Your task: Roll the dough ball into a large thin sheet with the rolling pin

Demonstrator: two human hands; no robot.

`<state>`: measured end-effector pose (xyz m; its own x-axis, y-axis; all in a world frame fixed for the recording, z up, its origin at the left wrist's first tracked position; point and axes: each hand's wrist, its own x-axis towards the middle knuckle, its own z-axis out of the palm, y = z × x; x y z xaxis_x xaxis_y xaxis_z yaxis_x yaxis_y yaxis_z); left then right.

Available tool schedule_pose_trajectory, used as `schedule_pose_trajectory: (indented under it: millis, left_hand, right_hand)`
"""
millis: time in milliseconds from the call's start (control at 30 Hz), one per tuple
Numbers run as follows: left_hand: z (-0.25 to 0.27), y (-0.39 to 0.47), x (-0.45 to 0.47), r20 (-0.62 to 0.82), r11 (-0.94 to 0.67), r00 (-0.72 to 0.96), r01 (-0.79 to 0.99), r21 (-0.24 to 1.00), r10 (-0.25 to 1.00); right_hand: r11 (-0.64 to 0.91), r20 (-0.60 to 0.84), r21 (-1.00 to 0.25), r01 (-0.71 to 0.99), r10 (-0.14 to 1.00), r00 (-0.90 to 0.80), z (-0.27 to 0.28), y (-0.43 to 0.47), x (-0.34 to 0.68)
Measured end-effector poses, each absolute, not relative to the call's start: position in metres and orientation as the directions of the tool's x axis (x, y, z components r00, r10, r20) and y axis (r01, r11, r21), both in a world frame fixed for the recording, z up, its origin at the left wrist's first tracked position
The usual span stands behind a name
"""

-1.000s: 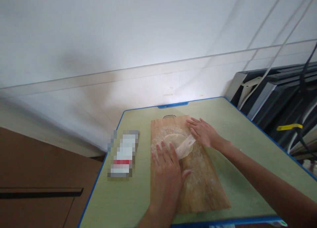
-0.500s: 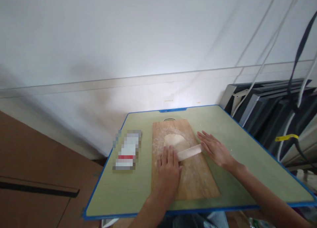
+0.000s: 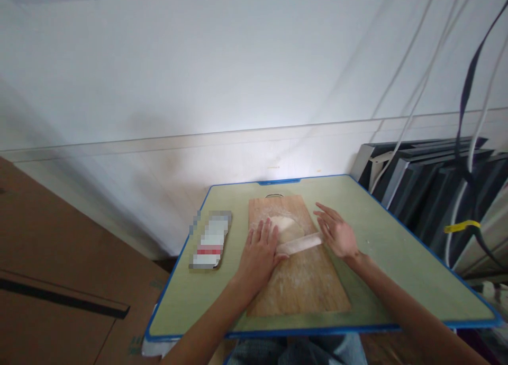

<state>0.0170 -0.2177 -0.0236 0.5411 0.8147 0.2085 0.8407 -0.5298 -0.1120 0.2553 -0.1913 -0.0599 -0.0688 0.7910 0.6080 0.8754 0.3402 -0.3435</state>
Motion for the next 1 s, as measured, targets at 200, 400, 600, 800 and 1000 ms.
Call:
schedule_pose_trajectory:
  millis: [200,400,600,800,1000]
  left_hand:
    - [-0.038,-0.228,0.008,0.248,-0.673,0.692,0.720,-0.168,0.678]
    - [-0.015,-0.229,0.006,0.200,-0.599,0.627,0.779,-0.185,0.753]
    - [0.000,-0.208,0.000,0.145,-0.510,0.525,0.851,-0.130,0.839]
    - [-0.030,-0.214,0.018,0.283,-0.426,0.437,0.899,-0.102,0.854]
    - [-0.020,-0.194,0.030,0.232,-0.406,0.401,0.913,-0.029,0.886]
  right_hand:
    - [0.393,0.614,-0.167,0.904,0.759,-0.216,-0.063,-0.197,0.254]
    - [0.403,0.503,0.014,0.915,0.788,-0.355,-0.051,-0.194,0.249]
    - [0.251,0.450,0.022,0.968,0.862,-0.234,-0.037,-0.180,0.220]
    - [0.300,0.437,-0.052,0.952,0.865,-0.249,-0.044,-0.177,0.215]
    - [0.306,0.270,-0.075,0.949,0.923,-0.276,-0.036,-0.167,0.218]
